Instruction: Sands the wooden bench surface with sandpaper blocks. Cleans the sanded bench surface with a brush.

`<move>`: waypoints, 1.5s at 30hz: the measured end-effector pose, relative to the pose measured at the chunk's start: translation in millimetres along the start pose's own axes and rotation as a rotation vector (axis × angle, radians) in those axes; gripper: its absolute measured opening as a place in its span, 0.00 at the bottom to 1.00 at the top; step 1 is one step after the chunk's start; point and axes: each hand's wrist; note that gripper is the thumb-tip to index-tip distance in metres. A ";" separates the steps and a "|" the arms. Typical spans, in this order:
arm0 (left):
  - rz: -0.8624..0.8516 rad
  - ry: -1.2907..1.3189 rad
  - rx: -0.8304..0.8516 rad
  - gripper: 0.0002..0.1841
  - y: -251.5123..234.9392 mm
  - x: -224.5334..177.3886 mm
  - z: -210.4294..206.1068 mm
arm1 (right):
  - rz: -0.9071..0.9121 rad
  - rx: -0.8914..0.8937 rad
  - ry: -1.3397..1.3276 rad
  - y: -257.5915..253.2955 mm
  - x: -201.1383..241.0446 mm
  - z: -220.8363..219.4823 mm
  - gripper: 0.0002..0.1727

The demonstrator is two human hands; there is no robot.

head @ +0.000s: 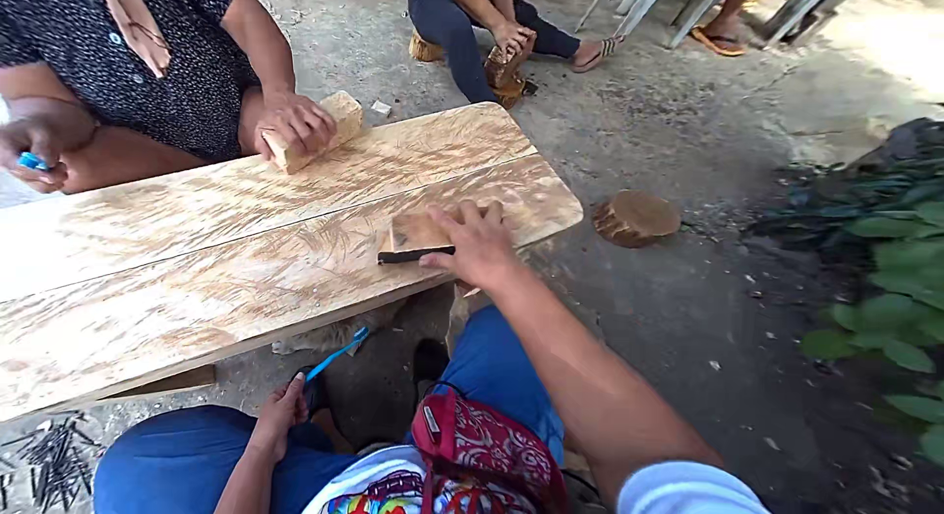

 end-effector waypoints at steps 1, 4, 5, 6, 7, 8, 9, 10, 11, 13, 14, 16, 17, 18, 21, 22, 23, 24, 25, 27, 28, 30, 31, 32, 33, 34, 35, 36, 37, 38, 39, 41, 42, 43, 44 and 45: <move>0.005 -0.014 0.000 0.20 -0.7 -2.2 -2.0 | 0.079 -0.021 -0.007 -0.6 23.4 -7.5 0.47; -0.009 -0.060 0.023 0.20 -3.2 -3.7 -9.1 | 0.247 -0.072 0.022 -0.3 57.6 -21.2 0.44; -0.015 -0.076 0.038 0.20 -2.4 -4.2 -11.2 | 0.263 -0.076 0.038 -1.3 54.3 -21.2 0.43; -0.015 -0.090 0.052 0.20 -1.0 -4.5 -12.1 | 0.251 -0.064 0.047 -2.8 46.2 -18.8 0.43; -0.016 -0.102 0.065 0.19 -0.1 -4.5 -11.6 | 0.204 -0.026 0.040 -5.4 34.2 -12.8 0.44; -0.018 -0.109 0.076 0.19 -0.1 -4.2 -10.2 | 0.134 -0.003 0.029 -8.8 17.4 -5.9 0.44; -0.020 -0.116 0.084 0.19 -1.0 -3.2 -8.5 | 0.057 -0.009 0.026 -11.5 -4.3 0.6 0.45; -0.018 -0.119 0.090 0.19 -1.8 -1.7 -6.5 | -0.033 -0.013 0.026 -13.5 -28.4 7.7 0.45; -0.015 -0.114 0.088 0.19 -2.5 -0.4 -4.2 | -0.126 -0.032 0.021 -15.3 -52.3 14.0 0.45; -0.001 -0.097 0.072 0.20 -3.9 1.1 0.7 | -0.311 -0.048 -0.006 -21.8 -86.5 27.2 0.46; 0.007 -0.090 0.068 0.20 -4.4 1.9 2.5 | -0.378 -0.053 -0.015 -25.2 -94.9 32.0 0.46; 0.016 -0.090 0.062 0.20 -5.8 3.5 3.7 | -0.419 -0.051 -0.027 -31.1 -96.9 34.5 0.47; 0.018 -0.101 0.064 0.20 -6.2 3.7 3.2 | -0.393 -0.048 -0.036 -33.4 -90.8 33.1 0.47; 0.018 -0.117 0.068 0.20 -7.0 3.0 1.9 | -0.340 -0.041 -0.039 -34.8 -80.8 29.6 0.47; 0.029 -0.185 0.081 0.20 -7.8 -0.4 -3.7 | -0.065 -0.045 -0.050 -35.0 -26.5 10.8 0.46; 0.032 -0.194 0.077 0.20 -8.9 -1.6 -5.5 | 0.024 -0.038 -0.050 -31.9 -3.9 3.4 0.46; 0.036 -0.195 0.074 0.20 -9.7 -2.8 -7.3 | 0.102 -0.014 -0.039 -27.0 18.5 -1.8 0.46; 0.040 -0.192 0.072 0.20 -9.8 -3.9 -9.2 | 0.177 0.001 -0.038 -20.5 37.0 -5.9 0.45; 0.040 -0.187 0.072 0.20 -9.7 -4.6 -11.3 | 0.229 0.023 -0.030 -14.3 48.6 -7.7 0.43; 0.035 -0.188 0.074 0.20 -9.6 -3.3 -13.6 | 0.259 0.057 -0.027 -4.3 47.2 -6.4 0.41; 0.035 -0.191 0.071 0.20 -9.2 -2.6 -14.1 | 0.234 0.068 -0.028 -1.3 35.7 -3.5 0.41; 0.035 -0.207 0.066 0.20 -8.6 -2.4 -12.9 | 0.130 0.053 -0.031 1.3 -5.2 4.4 0.43; 0.037 -0.211 0.064 0.20 -9.3 -1.5 -11.3 | 0.066 0.022 -0.011 3.1 -33.2 7.3 0.43; 0.040 -0.211 0.060 0.20 -10.4 -1.2 -9.6 | -0.008 0.001 0.019 5.0 -62.3 12.4 0.44; 0.044 -0.211 0.056 0.20 -11.0 -1.0 -7.9 | -0.089 -0.016 0.022 6.8 -88.8 19.6 0.44; 0.046 -0.206 0.053 0.20 -11.3 -0.4 -6.1 | -0.180 -0.013 0.018 8.1 -110.6 27.2 0.45; 0.043 -0.196 0.050 0.20 -11.5 0.8 -4.6 | -0.264 -0.011 -0.004 8.9 -126.4 33.3 0.47; 0.038 -0.190 0.051 0.20 -11.2 1.9 -3.6 | -0.317 -0.012 -0.010 9.4 -135.9 36.4 0.48; 0.033 -0.189 0.053 0.20 -11.1 2.5 -3.0 | -0.335 -0.010 -0.012 9.5 -137.1 37.0 0.49; 0.026 -0.192 0.056 0.20 -10.6 2.2 -3.1 | -0.322 -0.005 -0.011 9.0 -130.9 35.9 0.49; 0.024 -0.199 0.061 0.20 -9.8 1.8 -3.9 | -0.278 -0.010 -0.007 8.6 -118.4 32.6 0.48; 0.025 -0.212 0.067 0.20 -11.1 0.4 -6.3 | -0.147 -0.035 0.002 6.5 -79.0 19.8 0.48; 0.029 -0.218 0.068 0.20 -12.5 -0.7 -7.6 | -0.081 -0.042 0.018 4.4 -54.7 11.7 0.47; 0.033 -0.222 0.065 0.20 -13.9 -1.7 -9.1 | -0.025 -0.036 0.005 2.3 -28.5 4.6 0.47; 0.037 -0.230 0.061 0.20 -15.1 -3.1 -10.7 | 0.033 -0.031 -0.002 1.2 -3.6 -2.2 0.47; 0.042 -0.240 0.058 0.20 -15.8 -4.4 -12.6 | 0.083 -0.026 -0.016 1.4 18.6 -7.1 0.45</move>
Point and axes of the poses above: each hand's wrist, its own y-axis away from the middle knuckle, its own z-axis out of the back of the hand, x = y × z, and after that the axes turned 14 degrees about z, right-handed
